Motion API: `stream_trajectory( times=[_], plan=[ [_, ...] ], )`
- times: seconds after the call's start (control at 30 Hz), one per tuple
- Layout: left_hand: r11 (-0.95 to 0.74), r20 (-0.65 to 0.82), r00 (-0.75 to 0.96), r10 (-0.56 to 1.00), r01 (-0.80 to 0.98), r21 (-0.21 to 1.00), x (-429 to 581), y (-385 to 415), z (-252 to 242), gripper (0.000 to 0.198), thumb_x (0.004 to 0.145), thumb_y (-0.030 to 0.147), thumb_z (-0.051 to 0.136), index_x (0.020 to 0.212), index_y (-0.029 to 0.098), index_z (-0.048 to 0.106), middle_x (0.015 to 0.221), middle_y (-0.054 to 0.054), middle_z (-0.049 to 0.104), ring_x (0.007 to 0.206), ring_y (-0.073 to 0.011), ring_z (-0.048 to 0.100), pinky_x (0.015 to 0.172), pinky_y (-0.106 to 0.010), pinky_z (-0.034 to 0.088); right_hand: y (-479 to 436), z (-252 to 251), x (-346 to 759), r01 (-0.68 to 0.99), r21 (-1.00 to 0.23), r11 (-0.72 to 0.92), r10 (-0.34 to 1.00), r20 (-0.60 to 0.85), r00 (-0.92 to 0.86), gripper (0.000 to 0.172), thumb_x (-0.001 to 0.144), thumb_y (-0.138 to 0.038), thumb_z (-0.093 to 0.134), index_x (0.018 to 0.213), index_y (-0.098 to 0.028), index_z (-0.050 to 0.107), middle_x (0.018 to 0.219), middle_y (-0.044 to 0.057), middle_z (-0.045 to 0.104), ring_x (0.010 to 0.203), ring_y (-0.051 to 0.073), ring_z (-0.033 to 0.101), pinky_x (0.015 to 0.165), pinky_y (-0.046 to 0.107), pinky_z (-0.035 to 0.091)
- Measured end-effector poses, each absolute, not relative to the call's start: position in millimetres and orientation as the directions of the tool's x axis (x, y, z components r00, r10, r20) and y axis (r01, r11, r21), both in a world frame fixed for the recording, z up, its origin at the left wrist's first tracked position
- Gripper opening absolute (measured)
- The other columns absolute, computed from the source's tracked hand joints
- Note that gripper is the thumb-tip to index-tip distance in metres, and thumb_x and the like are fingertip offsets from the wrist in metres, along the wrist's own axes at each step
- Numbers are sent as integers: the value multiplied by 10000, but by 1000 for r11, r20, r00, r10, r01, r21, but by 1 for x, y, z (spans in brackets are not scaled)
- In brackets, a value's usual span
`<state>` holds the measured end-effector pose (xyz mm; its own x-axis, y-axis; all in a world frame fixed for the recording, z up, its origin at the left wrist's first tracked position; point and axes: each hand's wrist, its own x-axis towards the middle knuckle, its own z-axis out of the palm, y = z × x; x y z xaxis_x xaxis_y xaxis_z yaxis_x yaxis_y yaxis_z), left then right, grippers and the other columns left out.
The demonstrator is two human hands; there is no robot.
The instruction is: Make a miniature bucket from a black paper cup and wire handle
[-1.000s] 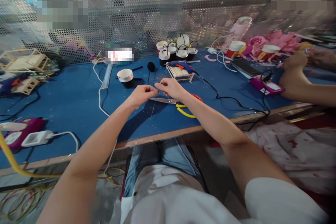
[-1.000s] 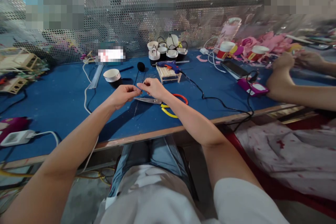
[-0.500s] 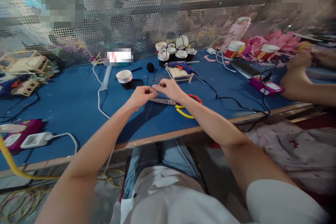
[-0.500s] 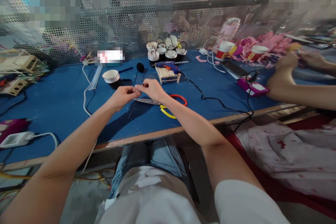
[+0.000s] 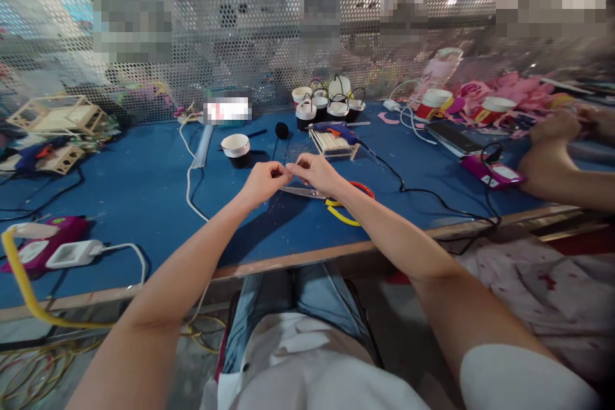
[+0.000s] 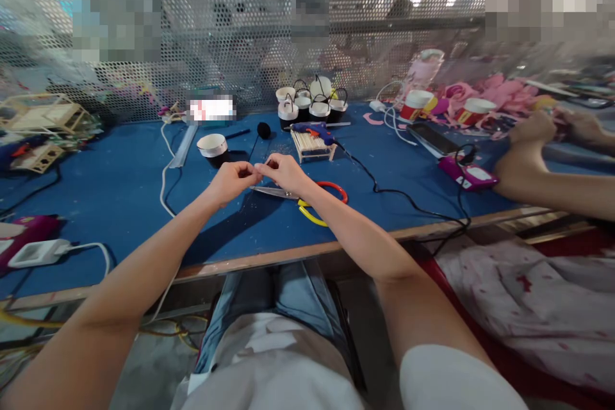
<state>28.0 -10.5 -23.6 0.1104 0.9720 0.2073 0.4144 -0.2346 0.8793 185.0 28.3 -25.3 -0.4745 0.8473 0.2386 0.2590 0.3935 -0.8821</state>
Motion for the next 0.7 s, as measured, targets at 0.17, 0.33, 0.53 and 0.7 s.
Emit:
stream_trajectory(
  times=[0.17,0.33,0.53,0.7],
  plan=[
    [-292,285,93,954,494,819,31,-13,-22,233,689,344,598,607,129,561,543,24,484,528,-83,371,507,-225,259,25,-24,182,251,-902,352,878,225,-422,317,782,-408,574,614,-176,438,434,-75,410,403,55,370,417,202,280],
    [-283,257,121,959,475,833,29,-13,-21,249,692,346,597,586,130,534,532,33,454,510,-74,353,493,-220,258,26,-24,182,137,-932,337,841,232,-488,285,756,-437,591,746,-161,519,568,-35,529,486,72,465,466,209,386],
    [-260,209,164,964,423,868,26,-11,-23,277,734,389,553,628,133,538,562,27,489,501,-70,376,504,-216,308,26,-21,184,146,-920,363,828,247,-503,283,756,-429,587,709,-158,520,525,-39,515,481,75,462,497,224,381],
    [-289,256,135,957,485,825,27,-10,-26,249,716,359,573,612,135,537,558,20,486,534,-88,386,513,-227,277,25,-23,183,261,-872,415,856,277,-437,342,744,-481,585,642,-163,507,467,-54,447,444,70,375,456,226,296]
  ],
)
